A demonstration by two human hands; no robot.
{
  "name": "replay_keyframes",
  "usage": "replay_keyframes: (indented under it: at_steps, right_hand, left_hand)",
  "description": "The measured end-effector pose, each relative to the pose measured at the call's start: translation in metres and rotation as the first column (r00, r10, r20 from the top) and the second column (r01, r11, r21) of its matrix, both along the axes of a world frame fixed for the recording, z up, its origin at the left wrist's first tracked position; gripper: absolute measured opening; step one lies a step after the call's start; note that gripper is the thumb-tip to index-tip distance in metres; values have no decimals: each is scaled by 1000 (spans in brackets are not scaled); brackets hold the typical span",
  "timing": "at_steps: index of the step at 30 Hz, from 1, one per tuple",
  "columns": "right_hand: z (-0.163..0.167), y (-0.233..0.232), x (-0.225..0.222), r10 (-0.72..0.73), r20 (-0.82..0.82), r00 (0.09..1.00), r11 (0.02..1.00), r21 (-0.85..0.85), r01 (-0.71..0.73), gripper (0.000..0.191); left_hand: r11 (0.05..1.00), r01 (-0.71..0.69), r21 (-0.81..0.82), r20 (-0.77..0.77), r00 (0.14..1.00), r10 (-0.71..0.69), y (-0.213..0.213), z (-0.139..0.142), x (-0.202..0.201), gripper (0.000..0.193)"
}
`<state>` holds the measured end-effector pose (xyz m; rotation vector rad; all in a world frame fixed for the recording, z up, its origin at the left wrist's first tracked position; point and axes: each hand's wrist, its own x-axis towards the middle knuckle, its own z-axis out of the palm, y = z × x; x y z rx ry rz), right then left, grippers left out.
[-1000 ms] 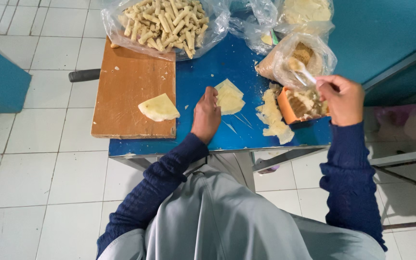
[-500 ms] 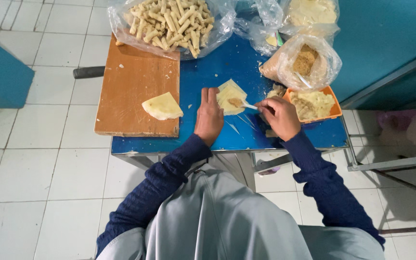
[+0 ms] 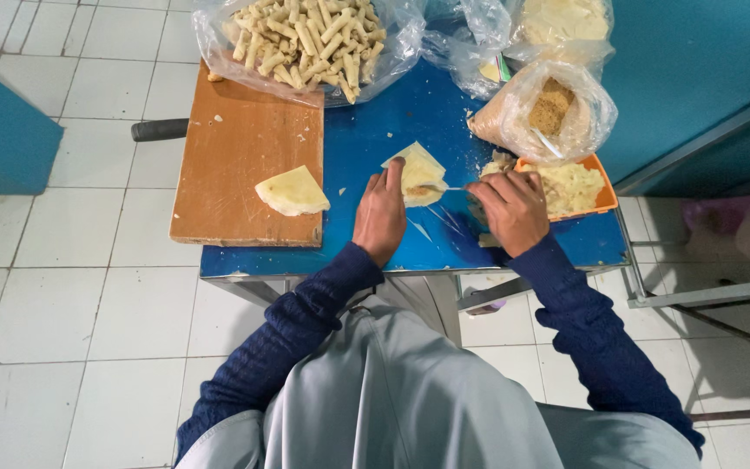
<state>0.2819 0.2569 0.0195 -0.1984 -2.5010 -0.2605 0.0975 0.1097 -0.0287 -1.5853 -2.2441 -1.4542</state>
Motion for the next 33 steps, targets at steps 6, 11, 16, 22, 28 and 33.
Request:
replay_keyframes:
  at_steps: [6,11,16,22,28,33]
  right_hand:
    - [13,10,27,-107,-156,982,977,-199,75,13]
    - [38,56,63,-411,-213,887,911,-142,388,8]
    - [30,69,23,-363,-330,871,931,-94,352,10]
    - [-24,-7,-37,-91,-90,992,907,-418,45,13]
    - [-33,-17,-45,-183,-74,980,830,-546,114,14]
    - [-36,-16,-48,-187,-56,981,747,-657,105,10]
  left_hand:
    - [998,-52,-43,-4,999,52,0,7,-1,46]
    - [997,-58,51,-31,998,60,1,7,-1,42]
    - [995,-60,81,49,997,56,8,5,-1,38]
    - [994,3,111,233,972,-29,13,0,-4,46]
    - [985,99,140,312,940,-139,16,-12,-8,50]
    - [992,111,58,226,967,-122,10,-13,-8,55]
